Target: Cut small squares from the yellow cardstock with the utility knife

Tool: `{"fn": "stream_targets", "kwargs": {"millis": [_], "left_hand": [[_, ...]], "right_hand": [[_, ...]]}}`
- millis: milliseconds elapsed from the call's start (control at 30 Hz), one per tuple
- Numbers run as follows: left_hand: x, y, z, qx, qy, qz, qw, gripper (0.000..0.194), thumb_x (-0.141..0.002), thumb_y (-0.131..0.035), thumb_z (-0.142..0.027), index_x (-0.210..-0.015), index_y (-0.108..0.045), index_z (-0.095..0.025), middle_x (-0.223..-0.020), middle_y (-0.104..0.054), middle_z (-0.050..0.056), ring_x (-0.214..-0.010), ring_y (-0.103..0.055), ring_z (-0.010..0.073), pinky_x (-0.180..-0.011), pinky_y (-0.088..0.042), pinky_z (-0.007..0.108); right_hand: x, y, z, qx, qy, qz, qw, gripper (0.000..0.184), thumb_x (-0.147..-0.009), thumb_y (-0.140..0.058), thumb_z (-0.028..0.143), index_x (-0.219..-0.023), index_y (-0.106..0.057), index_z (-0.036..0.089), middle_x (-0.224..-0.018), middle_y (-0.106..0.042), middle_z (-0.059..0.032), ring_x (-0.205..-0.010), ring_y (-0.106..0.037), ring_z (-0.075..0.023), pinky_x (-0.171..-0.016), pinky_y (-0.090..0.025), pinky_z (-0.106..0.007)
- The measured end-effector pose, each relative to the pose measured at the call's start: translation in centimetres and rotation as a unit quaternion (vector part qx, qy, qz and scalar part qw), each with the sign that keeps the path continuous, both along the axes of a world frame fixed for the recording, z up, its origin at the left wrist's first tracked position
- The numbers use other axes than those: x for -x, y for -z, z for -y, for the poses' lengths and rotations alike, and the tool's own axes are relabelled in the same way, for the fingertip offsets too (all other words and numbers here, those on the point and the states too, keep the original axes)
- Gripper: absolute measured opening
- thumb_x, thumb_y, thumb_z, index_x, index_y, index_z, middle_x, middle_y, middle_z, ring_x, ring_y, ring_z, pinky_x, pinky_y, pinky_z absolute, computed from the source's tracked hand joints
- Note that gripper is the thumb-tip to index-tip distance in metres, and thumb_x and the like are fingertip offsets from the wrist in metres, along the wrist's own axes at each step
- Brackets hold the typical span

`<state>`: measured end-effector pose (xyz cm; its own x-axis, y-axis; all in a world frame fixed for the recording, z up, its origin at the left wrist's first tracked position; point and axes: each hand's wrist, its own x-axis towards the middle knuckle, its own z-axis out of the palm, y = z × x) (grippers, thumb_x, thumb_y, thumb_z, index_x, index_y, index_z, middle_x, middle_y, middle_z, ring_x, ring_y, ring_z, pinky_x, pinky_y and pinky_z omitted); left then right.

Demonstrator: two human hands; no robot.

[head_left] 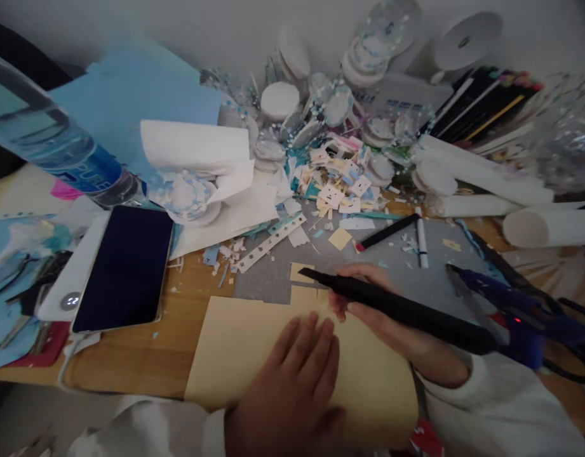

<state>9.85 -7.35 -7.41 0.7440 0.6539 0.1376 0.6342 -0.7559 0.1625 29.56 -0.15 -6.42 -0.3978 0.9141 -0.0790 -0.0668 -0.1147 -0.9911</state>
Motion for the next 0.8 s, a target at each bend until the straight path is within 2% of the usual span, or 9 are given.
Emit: {"fn": "stream_targets", "kwargs": {"millis": [167, 233, 333, 433, 567, 667, 800], "left_hand": [[-0.1, -0.2, -0.3, -0.001, 0.002, 0.009, 1.000, 0.060, -0.091, -0.042, -0.052, -0.130, -0.051, -0.008, -0.143, -0.046, 0.015, -0.133, -0.037, 0.0365, -0.111, -0.017, 0.049], [-0.1, -0.1, -0.4, -0.005, -0.002, 0.025, 1.000, 0.059, -0.090, -0.043, -0.052, -0.129, -0.053, -0.008, -0.141, -0.049, 0.014, -0.131, -0.040, 0.0358, -0.111, -0.018, 0.048], [-0.2, 0.1, -0.5, -0.009, -0.003, 0.040, 0.999, 0.058, -0.089, -0.045, -0.051, -0.127, -0.055, -0.008, -0.139, -0.051, 0.013, -0.129, -0.042, 0.0352, -0.111, -0.019, 0.048], [-0.3, 0.3, -0.6, -0.012, 0.001, 0.039, 0.999, 0.058, -0.088, -0.046, -0.052, -0.125, -0.056, -0.009, -0.137, -0.053, 0.013, -0.128, -0.043, 0.0348, -0.112, -0.019, 0.048], [-0.4, 0.5, -0.5, -0.017, -0.009, 0.067, 0.998, 0.051, -0.089, -0.048, -0.048, -0.121, -0.059, -0.011, -0.129, -0.060, 0.011, -0.119, -0.051, 0.0308, -0.113, -0.019, 0.048], [-0.6, 0.6, -0.4, -0.015, -0.020, 0.084, 0.996, 0.047, -0.087, -0.052, -0.047, -0.118, -0.062, -0.013, -0.125, -0.063, 0.010, -0.118, -0.052, 0.0318, -0.112, -0.021, 0.050], [-0.7, 0.7, -0.3, -0.021, -0.031, 0.099, 0.994, 0.041, -0.085, -0.056, -0.045, -0.112, -0.066, -0.015, -0.115, -0.068, 0.007, -0.114, -0.056, 0.0308, -0.111, -0.025, 0.049]], "right_hand": [[0.1, 0.2, -0.1, -0.006, 0.044, -0.046, 0.998, 0.023, -0.086, -0.060, 0.046, -0.100, -0.064, 0.028, -0.079, -0.059, 0.0002, -0.067, -0.055, -0.0144, -0.060, -0.046, -0.030], [0.1, 0.1, -0.2, -0.008, 0.073, -0.045, 0.996, 0.023, -0.087, -0.058, 0.047, -0.093, -0.066, 0.026, -0.074, -0.057, 0.0003, -0.061, -0.052, -0.0139, -0.056, -0.044, -0.029], [0.1, 0.0, -0.1, 0.002, 0.105, -0.005, 0.994, 0.024, -0.088, -0.057, 0.046, -0.088, -0.066, 0.024, -0.071, -0.055, 0.0002, -0.057, -0.051, -0.0133, -0.053, -0.043, -0.029], [0.2, -0.5, 0.3, -0.002, 0.112, 0.053, 0.992, 0.022, -0.085, -0.060, 0.045, -0.093, -0.063, 0.025, -0.076, -0.059, -0.0011, -0.061, -0.055, -0.0139, -0.053, -0.046, -0.027], [0.9, -1.1, 1.1, -0.035, 0.087, 0.075, 0.993, 0.017, -0.083, -0.061, 0.040, -0.094, -0.060, 0.026, -0.077, -0.060, -0.0014, -0.064, -0.057, -0.0141, -0.052, -0.047, -0.024], [1.6, -1.2, 1.7, -0.018, 0.051, 0.080, 0.995, 0.011, -0.083, -0.060, 0.033, -0.092, -0.059, 0.027, -0.078, -0.060, -0.0013, -0.067, -0.059, -0.0157, -0.052, -0.048, -0.025], [2.3, -1.2, 1.8, -0.033, 0.061, 0.091, 0.993, 0.024, -0.074, -0.062, 0.015, -0.094, -0.057, 0.027, -0.078, -0.062, 0.0001, -0.070, -0.062, -0.0175, -0.055, -0.050, -0.026]]}}
